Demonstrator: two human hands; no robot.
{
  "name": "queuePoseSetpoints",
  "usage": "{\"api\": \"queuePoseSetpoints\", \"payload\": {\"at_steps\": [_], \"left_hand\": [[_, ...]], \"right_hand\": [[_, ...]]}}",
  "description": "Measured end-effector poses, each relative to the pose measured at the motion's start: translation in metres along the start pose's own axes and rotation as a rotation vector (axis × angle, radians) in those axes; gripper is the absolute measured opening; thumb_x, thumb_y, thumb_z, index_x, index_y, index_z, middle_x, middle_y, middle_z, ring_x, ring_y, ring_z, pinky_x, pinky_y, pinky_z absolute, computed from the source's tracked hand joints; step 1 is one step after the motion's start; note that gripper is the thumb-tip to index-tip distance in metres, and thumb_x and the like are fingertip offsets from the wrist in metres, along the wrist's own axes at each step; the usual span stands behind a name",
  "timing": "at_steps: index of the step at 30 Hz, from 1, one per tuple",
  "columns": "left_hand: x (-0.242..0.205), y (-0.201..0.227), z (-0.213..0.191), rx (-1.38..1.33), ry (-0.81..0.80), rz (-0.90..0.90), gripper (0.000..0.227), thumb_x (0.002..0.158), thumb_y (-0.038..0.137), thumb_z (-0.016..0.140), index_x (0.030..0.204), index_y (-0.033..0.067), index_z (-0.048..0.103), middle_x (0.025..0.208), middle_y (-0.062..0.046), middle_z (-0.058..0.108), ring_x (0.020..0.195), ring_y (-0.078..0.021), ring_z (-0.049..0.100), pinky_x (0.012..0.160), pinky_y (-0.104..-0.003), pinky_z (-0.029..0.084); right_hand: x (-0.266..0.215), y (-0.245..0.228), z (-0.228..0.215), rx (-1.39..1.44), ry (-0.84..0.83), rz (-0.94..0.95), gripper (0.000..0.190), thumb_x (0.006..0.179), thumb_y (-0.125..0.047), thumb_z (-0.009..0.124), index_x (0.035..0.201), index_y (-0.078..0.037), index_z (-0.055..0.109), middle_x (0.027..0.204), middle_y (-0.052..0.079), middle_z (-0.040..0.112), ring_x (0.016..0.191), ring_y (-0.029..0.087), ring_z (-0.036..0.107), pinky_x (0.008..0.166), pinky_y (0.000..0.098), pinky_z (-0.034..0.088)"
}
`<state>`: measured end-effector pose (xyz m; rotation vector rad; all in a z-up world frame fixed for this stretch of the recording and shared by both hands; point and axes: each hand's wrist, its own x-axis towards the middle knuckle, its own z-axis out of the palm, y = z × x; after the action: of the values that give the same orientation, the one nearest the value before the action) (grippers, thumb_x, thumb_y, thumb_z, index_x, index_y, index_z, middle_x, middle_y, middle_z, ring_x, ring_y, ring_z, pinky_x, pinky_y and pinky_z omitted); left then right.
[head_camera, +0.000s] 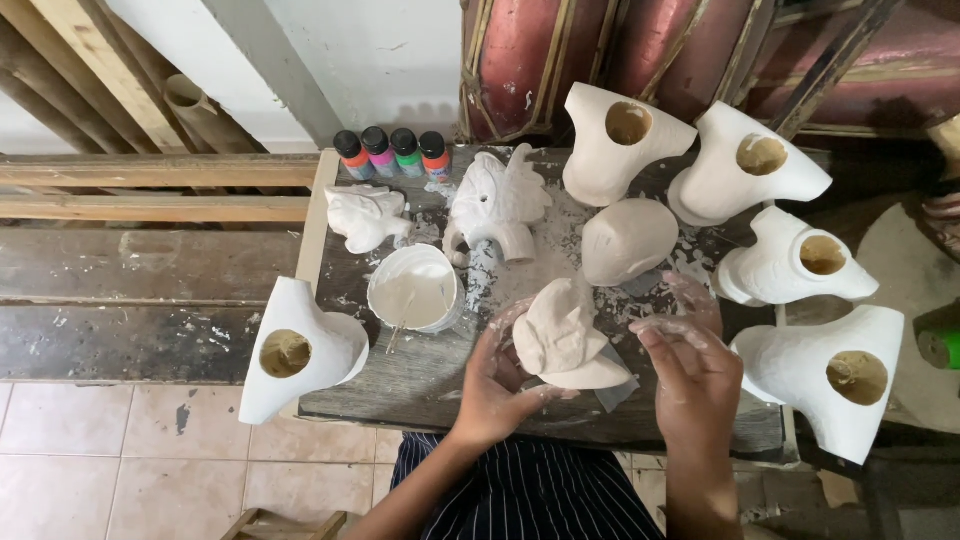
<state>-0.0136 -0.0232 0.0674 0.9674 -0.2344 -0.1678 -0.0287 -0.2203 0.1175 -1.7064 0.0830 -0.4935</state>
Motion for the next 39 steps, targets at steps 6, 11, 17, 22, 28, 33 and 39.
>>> {"api": "queuePoseSetpoints", "payload": {"at_steps": [6,11,17,22,28,33,39], "left_hand": [[-0.002,-0.005,-0.007,-0.007,0.033,-0.021,0.089,0.072,-0.007,0.083,0.148,-0.0037,0.036,0.148,-0.026,0.048,0.138,-0.0362,0.049,0.113,-0.049,0.049],[-0.003,-0.026,-0.025,0.039,0.079,-0.031,0.095,0.065,-0.01,0.088,0.145,-0.0025,0.039,0.147,-0.022,0.048,0.128,-0.0365,0.057,0.103,-0.047,0.058],[-0.004,-0.029,-0.029,0.118,0.122,-0.014,0.097,0.061,-0.009,0.091,0.144,-0.0013,0.041,0.149,-0.016,0.047,0.122,-0.0337,0.062,0.094,-0.041,0.065],[-0.011,-0.038,-0.033,0.112,0.145,-0.044,0.098,0.061,-0.007,0.091,0.146,0.0007,0.041,0.147,-0.014,0.05,0.121,-0.0297,0.063,0.096,-0.039,0.064],[-0.004,-0.045,-0.037,0.105,0.141,-0.095,0.098,0.062,-0.008,0.091,0.146,-0.0007,0.042,0.144,-0.015,0.054,0.12,-0.0301,0.064,0.096,-0.04,0.064],[-0.005,-0.063,-0.045,0.008,0.089,-0.124,0.094,0.062,-0.012,0.09,0.144,0.0001,0.045,0.139,-0.012,0.056,0.121,-0.0264,0.063,0.094,-0.041,0.064],[-0.011,-0.087,-0.057,-0.096,0.084,-0.173,0.087,0.061,-0.013,0.089,0.139,-0.0024,0.05,0.132,-0.016,0.062,0.119,-0.0275,0.062,0.092,-0.042,0.064]], "right_hand": [[0.006,-0.021,-0.024,-0.211,-0.024,0.041,0.008,0.095,-0.003,0.068,0.103,0.0,0.07,0.138,0.015,0.056,0.144,0.03,0.054,0.121,0.044,0.053],[0.024,0.021,-0.056,-0.744,-0.263,-0.314,0.006,0.094,-0.015,0.076,0.099,-0.011,0.076,0.122,0.009,0.059,0.121,0.033,0.06,0.105,0.0468,0.05],[0.017,0.077,-0.064,-1.023,-0.367,-0.306,0.011,0.091,-0.021,0.078,0.091,-0.01,0.077,0.102,0.01,0.06,0.103,0.036,0.064,0.088,0.0463,0.056],[0.012,0.074,-0.06,-1.155,-0.421,-0.205,0.012,0.096,-0.016,0.069,0.1,-0.013,0.079,0.109,0.012,0.065,0.111,0.037,0.065,0.089,0.044,0.058],[0.011,0.071,-0.062,-1.311,-0.345,-0.036,0.021,0.1,-0.034,0.068,0.109,-0.019,0.08,0.11,0.007,0.071,0.11,0.027,0.07,0.088,0.0386,0.062],[0.013,0.025,-0.041,-1.1,-0.249,0.023,0.045,0.098,-0.009,0.065,0.139,-0.026,0.07,0.124,0.014,0.071,0.118,0.036,0.067,0.096,0.0478,0.059],[0.019,-0.01,-0.014,-0.785,-0.141,-0.109,0.021,0.101,-0.006,0.071,0.119,-0.011,0.08,0.102,0.012,0.078,0.095,0.031,0.075,0.073,0.0361,0.062]]}}
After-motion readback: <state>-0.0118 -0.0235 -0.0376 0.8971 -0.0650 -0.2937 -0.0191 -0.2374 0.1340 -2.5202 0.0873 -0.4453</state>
